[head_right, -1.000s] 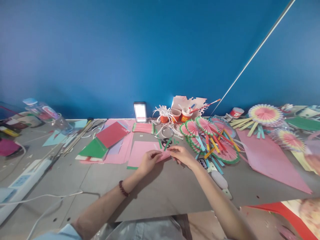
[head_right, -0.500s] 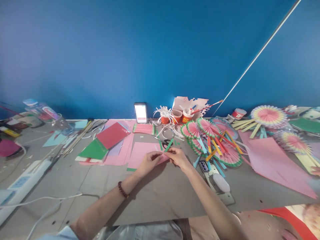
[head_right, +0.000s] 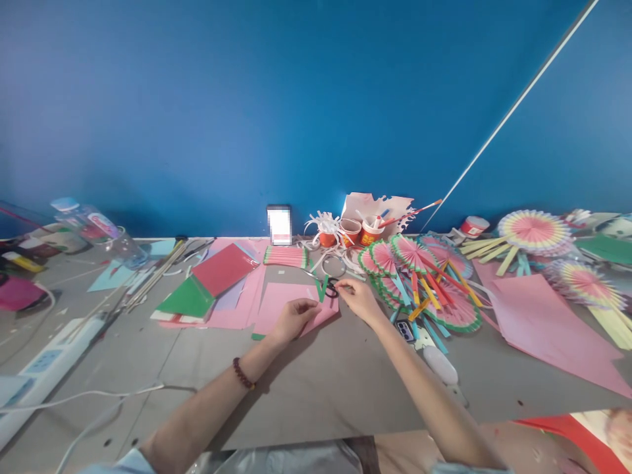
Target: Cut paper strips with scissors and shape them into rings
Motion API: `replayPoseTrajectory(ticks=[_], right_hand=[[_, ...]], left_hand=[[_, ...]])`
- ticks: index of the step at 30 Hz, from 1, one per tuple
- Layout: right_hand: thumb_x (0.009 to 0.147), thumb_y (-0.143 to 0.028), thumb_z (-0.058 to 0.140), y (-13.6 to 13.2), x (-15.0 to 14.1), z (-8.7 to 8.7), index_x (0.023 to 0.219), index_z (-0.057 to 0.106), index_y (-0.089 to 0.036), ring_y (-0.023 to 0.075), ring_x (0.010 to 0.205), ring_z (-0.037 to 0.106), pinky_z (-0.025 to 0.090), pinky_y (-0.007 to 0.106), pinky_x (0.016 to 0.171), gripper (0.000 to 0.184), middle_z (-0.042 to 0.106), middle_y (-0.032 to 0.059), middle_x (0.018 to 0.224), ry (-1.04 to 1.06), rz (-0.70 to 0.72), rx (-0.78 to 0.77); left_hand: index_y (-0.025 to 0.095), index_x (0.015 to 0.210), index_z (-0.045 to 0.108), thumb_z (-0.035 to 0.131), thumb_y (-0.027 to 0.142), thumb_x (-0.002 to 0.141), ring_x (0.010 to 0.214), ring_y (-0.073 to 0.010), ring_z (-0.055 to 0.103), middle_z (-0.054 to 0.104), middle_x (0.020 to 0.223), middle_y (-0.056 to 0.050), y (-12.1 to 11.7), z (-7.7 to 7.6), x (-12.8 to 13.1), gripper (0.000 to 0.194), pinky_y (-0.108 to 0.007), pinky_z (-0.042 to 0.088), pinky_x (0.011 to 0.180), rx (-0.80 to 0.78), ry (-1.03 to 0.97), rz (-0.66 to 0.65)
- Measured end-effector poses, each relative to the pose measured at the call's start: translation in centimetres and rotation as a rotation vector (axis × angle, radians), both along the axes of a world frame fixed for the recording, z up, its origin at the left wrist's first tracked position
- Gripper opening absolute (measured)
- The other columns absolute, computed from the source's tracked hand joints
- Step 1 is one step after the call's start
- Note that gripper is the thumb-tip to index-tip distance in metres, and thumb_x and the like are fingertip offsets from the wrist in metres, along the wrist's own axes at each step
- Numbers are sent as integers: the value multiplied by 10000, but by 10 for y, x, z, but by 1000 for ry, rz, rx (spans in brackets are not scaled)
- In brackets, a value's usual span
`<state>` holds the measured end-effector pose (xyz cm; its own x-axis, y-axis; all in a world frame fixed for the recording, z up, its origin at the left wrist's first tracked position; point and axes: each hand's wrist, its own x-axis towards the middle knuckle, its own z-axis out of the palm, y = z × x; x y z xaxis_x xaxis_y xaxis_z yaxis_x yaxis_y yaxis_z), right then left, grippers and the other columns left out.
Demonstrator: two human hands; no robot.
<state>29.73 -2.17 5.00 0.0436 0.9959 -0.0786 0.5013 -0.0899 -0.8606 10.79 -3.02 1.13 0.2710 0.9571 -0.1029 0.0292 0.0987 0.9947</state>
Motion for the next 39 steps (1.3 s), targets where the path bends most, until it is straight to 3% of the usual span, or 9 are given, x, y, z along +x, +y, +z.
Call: replayPoseTrajectory(ticks=[3,6,9,13,18,23,27,30,39], right_hand=[[731,-289,595,13,-1,-9,834,686,-202,179,683,604,469,292,667,163,704,58,840,-187,24,191],[716,-234,634,22,-5,-16,799,697,-201,211,787,625,457,312,748,109,708,72,856,-301,60,198],[713,-189,642,27,-8,-16,768,695,-182,218,821,618,431,292,728,76,693,85,869,-436,118,156],[708,-189,647,28,-7,-4,646,661,-177,189,702,590,385,264,640,64,657,54,722,-506,178,113],[714,-219,639,20,11,10,669,632,-173,178,648,586,376,254,585,65,643,48,657,-488,107,92],[728,-357,637,-14,31,10,854,557,-207,106,433,493,338,206,397,212,587,-26,580,-51,-13,-264],[697,-486,671,-47,34,0,819,521,-195,49,386,412,318,180,362,349,573,-37,633,298,68,-364],[662,-500,719,-62,34,-8,925,541,-190,58,427,457,380,191,399,444,579,-27,688,504,82,-406],[613,-443,806,-72,36,-12,937,565,-197,87,576,528,491,205,475,472,538,-13,771,656,94,-417]], left_hand=[[127,736,691,700,442,650,525,-103,454,594,591,0,1,-1,1,327,-245,344,537,-22,-20,12],[133,733,685,707,467,632,508,-94,420,572,574,12,0,1,1,349,-241,322,520,-15,-43,13],[143,760,680,706,492,636,498,-98,416,544,544,25,-1,2,1,371,-241,318,508,-21,-48,6],[141,763,679,730,513,615,524,-107,447,548,557,19,0,-1,0,403,-245,339,524,-37,-95,10],[145,785,678,776,500,560,563,-109,467,579,602,11,4,-5,-2,432,-245,368,550,-57,-162,23],[138,766,677,791,479,543,560,-108,491,599,605,8,5,-9,-1,423,-252,397,574,-85,-190,69],[149,797,687,767,449,593,608,-132,544,645,660,-9,3,-7,-2,371,-258,418,598,-52,-122,68],[143,802,687,765,431,592,619,-136,555,661,686,-21,3,-1,-3,365,-257,420,602,-60,-115,72],[151,756,671,778,463,567,628,-125,546,646,695,-18,4,6,-8,380,-239,412,581,-104,-205,19]])
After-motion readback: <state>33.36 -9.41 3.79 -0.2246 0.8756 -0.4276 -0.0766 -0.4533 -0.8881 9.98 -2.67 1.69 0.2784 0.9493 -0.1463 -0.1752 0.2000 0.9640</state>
